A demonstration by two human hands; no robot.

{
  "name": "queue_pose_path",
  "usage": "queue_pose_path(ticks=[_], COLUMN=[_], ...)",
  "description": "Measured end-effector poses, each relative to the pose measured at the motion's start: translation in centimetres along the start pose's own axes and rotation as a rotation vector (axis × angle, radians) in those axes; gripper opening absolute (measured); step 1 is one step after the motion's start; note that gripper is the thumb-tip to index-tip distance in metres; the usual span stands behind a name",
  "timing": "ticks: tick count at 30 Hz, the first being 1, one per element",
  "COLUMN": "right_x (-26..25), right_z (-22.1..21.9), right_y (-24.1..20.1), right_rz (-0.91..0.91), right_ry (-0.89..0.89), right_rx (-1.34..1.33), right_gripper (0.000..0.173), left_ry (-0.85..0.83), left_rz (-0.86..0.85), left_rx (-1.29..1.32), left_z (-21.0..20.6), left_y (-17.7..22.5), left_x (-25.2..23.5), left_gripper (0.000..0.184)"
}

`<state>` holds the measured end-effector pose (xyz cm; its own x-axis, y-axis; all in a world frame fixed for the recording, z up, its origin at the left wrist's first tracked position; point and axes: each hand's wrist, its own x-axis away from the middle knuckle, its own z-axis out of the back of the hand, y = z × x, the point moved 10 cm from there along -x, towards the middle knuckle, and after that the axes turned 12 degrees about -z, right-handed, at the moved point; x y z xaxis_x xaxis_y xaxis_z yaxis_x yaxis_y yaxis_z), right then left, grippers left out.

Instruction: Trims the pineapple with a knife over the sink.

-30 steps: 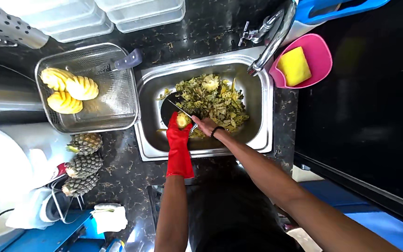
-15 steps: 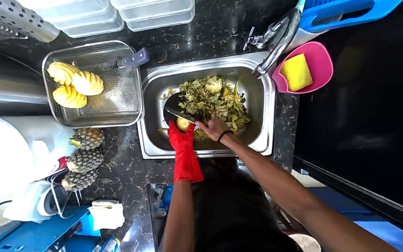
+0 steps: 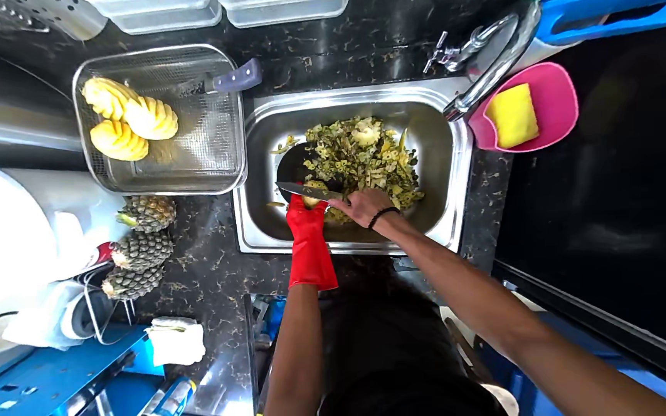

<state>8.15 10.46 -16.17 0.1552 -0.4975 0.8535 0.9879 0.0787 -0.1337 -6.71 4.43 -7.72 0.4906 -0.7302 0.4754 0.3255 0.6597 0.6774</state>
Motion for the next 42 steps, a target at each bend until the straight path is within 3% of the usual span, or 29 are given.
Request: queue_pose_path(ticks=[11, 16, 19, 26, 33, 38, 42], right_x=[-0.7, -3.3, -4.3, -1.2, -4.7, -4.2, -1.8], right_z=[0.7, 1.7, 1.4, 0.6, 0.8, 1.2, 1.1], right_y=[-1.6, -2.3, -0.7, -0.4, -0.6, 0.1, -0.4], right_rz=[0.026, -0.057, -0.045, -0.007, -0.045, -0.022, 0.044], right_ry=[0.109, -0.086, -0.09, -0.11, -0.132, -0.137, -0.144], right_rx=[0.037, -0.183, -0.297, -0.082, -0.154, -0.326, -0.131], right_gripper=[0.085, 0.089, 0.089, 0.088, 0.089, 0.086, 0.085], left_ry=[0.012, -0.029, 0.014, 0.016, 0.019, -0.065, -0.097], left_rz=[0.023, 0.023, -0.019, 0.004, -0.05, -0.011, 0.057], left_rx=[-0.019, -0.019, 0.006, 0.003, -0.024, -0.024, -0.081], left_z=[-1.5, -1.4, -1.1, -1.1, -1.7, -1.2, -1.5], left_y=[-2.8, -1.9, -1.6, -1.8, -2.4, 0.0, -0.5], left_x=[-1.8, -1.8, -1.3, -1.2, -1.6, -1.5, -1.6], left_gripper=[0.064, 0.075, 0.075, 0.073, 0.075, 0.078, 0.076])
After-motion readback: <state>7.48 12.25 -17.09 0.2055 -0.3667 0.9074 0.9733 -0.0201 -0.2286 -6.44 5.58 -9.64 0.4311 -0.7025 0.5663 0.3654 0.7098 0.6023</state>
